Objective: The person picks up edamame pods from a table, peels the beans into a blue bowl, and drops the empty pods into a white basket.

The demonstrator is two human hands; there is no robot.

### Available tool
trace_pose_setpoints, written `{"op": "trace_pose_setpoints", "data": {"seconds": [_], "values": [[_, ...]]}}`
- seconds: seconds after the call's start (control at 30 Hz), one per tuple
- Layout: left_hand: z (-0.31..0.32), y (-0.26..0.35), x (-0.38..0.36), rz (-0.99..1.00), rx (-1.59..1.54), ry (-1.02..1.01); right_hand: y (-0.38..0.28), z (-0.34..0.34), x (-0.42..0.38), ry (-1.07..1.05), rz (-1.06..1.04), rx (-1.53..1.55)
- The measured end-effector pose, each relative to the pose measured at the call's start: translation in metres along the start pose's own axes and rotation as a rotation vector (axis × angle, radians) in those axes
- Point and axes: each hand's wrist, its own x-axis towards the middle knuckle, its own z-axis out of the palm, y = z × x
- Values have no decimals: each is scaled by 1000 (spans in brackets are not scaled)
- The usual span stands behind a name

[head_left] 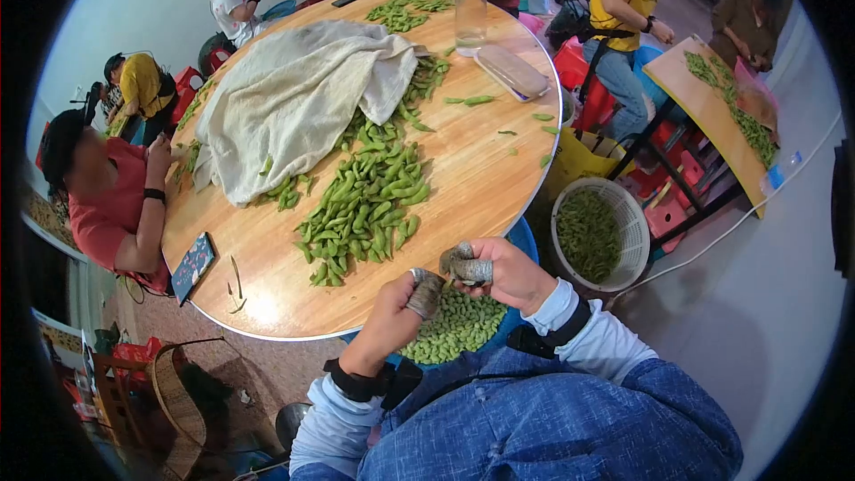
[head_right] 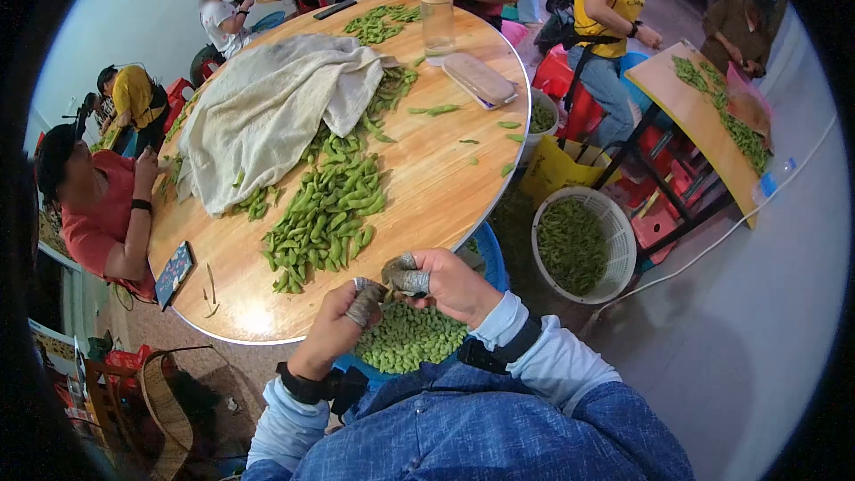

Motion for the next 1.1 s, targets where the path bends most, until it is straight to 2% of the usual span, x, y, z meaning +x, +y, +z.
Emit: {"op": "trace_pose_setpoints", "data": {"seconds": [0.07,0.27,0.37,0.47,0.57,0.67,1.1], "values": [[-9,7,-3,-183,-278,-111,2,5,1,-29,0,-20],[-26,-2,-13,-365,-553,-314,4,26,8,-20,-55,-195],[-29,-8,-16,-361,-642,-243,2,36,11,68,-43,-253],[-30,-17,-17,-231,-710,-113,-1,48,12,162,-88,-324],[-26,-14,-19,-193,-644,27,1,57,9,203,-90,-400],[-23,-20,-17,-72,-461,90,6,60,8,230,-80,-407],[-4,-23,-14,7,-359,175,7,41,11,169,-63,-414]]}}
